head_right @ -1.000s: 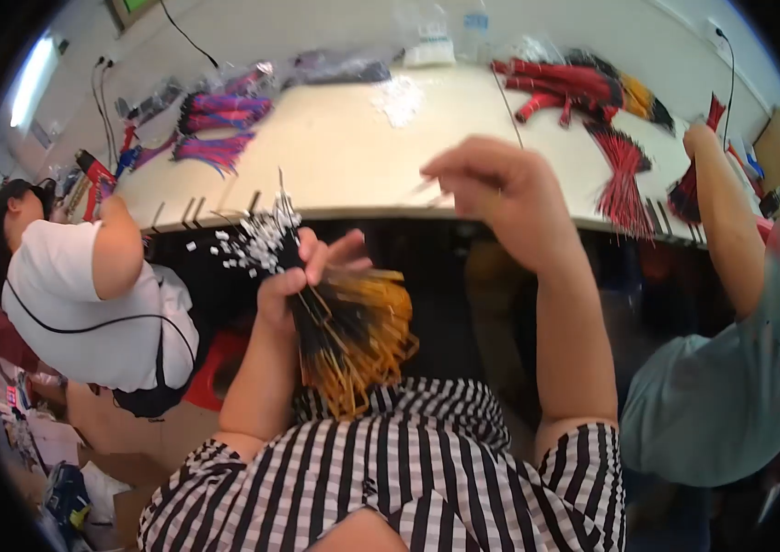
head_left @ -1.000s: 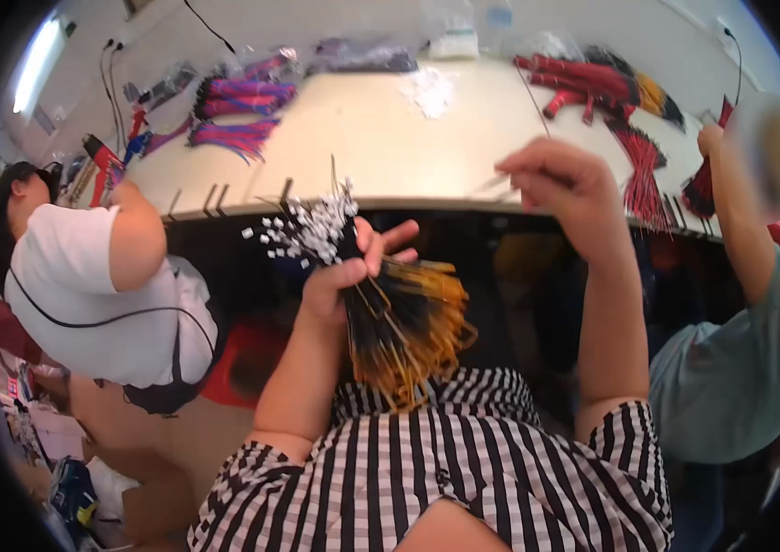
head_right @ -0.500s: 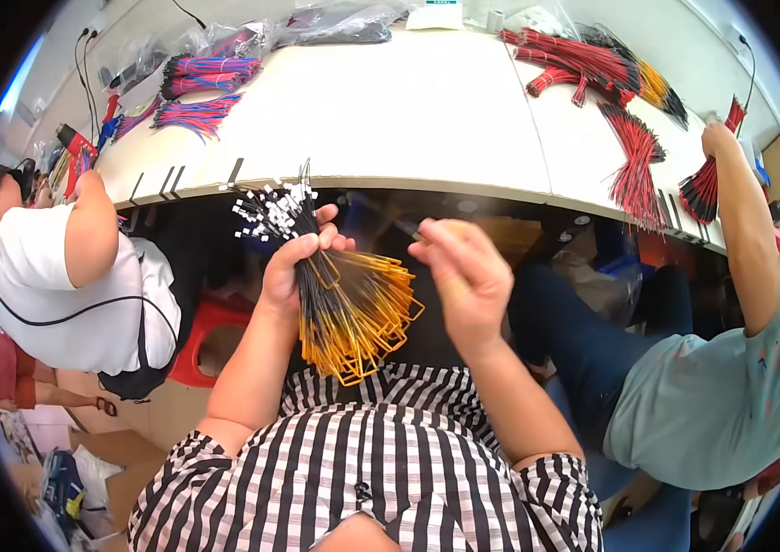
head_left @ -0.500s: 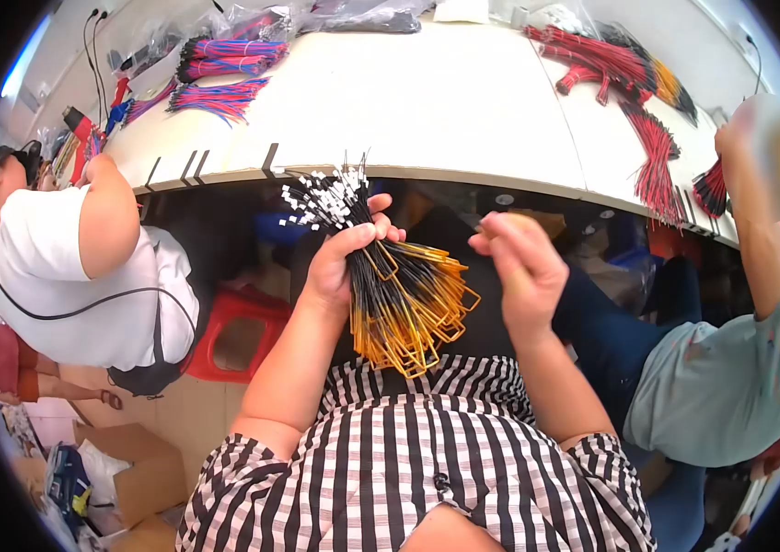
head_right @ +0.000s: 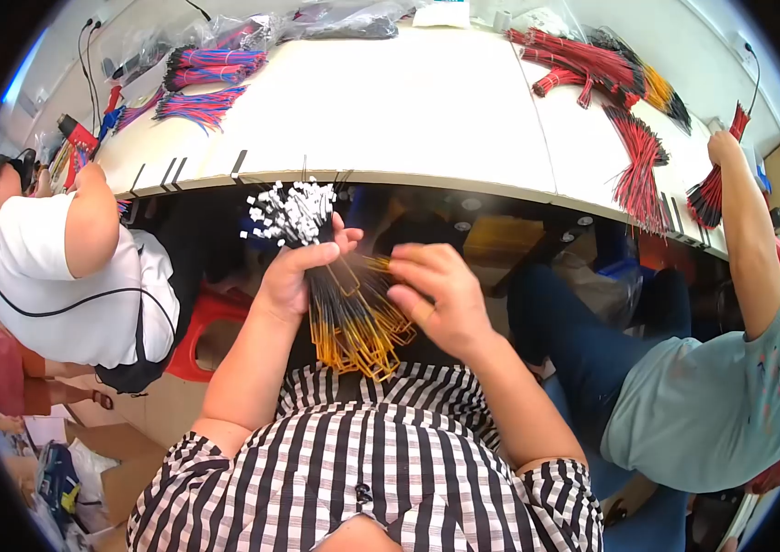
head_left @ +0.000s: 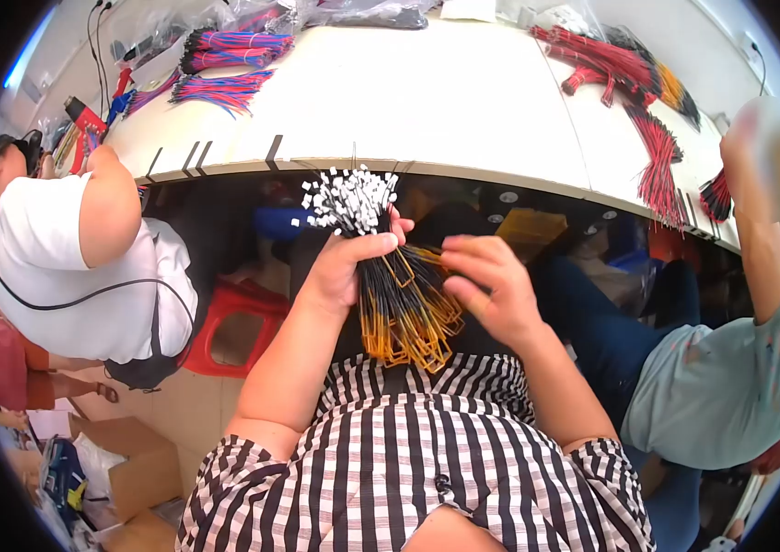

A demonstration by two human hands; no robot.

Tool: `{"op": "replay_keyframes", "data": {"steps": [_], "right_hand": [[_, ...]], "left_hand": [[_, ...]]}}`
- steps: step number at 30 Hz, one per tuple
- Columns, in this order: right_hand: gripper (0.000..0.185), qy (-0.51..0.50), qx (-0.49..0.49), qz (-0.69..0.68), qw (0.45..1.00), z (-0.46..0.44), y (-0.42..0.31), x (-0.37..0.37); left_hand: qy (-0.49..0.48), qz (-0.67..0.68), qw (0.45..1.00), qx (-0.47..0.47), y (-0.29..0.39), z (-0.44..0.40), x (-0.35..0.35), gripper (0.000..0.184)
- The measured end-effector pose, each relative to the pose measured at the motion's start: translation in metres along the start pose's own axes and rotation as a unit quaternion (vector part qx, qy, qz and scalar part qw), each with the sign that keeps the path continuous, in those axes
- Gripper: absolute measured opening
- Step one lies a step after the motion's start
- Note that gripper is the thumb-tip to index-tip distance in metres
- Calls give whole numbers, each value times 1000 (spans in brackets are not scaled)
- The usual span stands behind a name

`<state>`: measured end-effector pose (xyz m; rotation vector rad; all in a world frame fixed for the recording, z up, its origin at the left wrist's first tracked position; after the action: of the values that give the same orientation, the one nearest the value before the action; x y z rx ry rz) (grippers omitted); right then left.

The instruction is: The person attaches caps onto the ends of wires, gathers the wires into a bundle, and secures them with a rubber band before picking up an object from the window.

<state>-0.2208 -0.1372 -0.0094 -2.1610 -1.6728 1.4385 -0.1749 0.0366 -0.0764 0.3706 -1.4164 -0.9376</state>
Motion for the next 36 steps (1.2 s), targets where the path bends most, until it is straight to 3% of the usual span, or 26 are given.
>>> {"op": "replay_keyframes", "data": {"steps": [4,6,9,12,14,18,20,22,24,26,28,30,31,32,34,35,36], "right_hand": [[25,132,126,-125,975,-11,20,-28],[26,127,118,-167,970,-33,11,-27],[35,88,165,-222,957,-63,7,-12],[18,78,192,-224,952,-77,16,-1],[14,124,180,-319,922,-72,28,4],[12,212,145,-378,889,-57,37,6],[10,226,117,-374,892,-52,30,-1],[11,234,-34,-201,951,-52,1,-24],[11,234,-19,-218,947,-54,2,-28],[11,312,-8,-331,891,-50,8,-43],[13,319,-9,-347,882,-54,9,-53],[14,363,-47,-450,814,-56,24,-68],[15,348,-39,-546,761,-59,33,-77],[17,311,-14,-588,747,-61,36,-82],[20,125,102,-475,865,-61,32,-75],[19,8,207,-340,917,-53,33,-57],[17,-53,244,-297,922,-42,35,-35]], "left_hand": [[44,-46,997,-51,1,0,1,26],[43,-49,995,-75,-5,-1,7,27],[28,-130,990,-39,-6,-1,27,34],[8,-134,987,-83,-25,-4,18,40],[-53,-91,990,-91,-28,-4,16,40],[-117,-56,990,-57,-30,-9,3,49],[-159,-24,984,-75,-33,-11,1,54],[-159,-18,984,-74,-32,-11,2,51],[-143,-28,986,-84,-34,-12,-2,49],[-129,-37,987,-90,-34,-13,-5,47],[-104,-45,990,-81,-33,-11,-6,43],[-122,-37,990,-68,-31,-13,0,41],[-126,-39,989,-64,-30,-12,1,40],[-129,-40,989,-60,-29,-12,2,40],[-136,-20,989,-60,-32,-15,-3,40],[-116,-29,991,-64,-32,-13,-5,40],[-97,-38,992,-66,-31,-13,-6,39]]}}
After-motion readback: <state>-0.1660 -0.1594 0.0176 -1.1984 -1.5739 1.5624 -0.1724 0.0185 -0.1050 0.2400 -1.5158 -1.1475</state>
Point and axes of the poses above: each hand's wrist, its own z-axis away from the middle knuckle, its own x-axis out of the palm, y = z × x, the point moved 8 cm from there along -z, towards the middle knuckle, and after that the axes turned 5 degrees about -x, right-handed, at the moved point
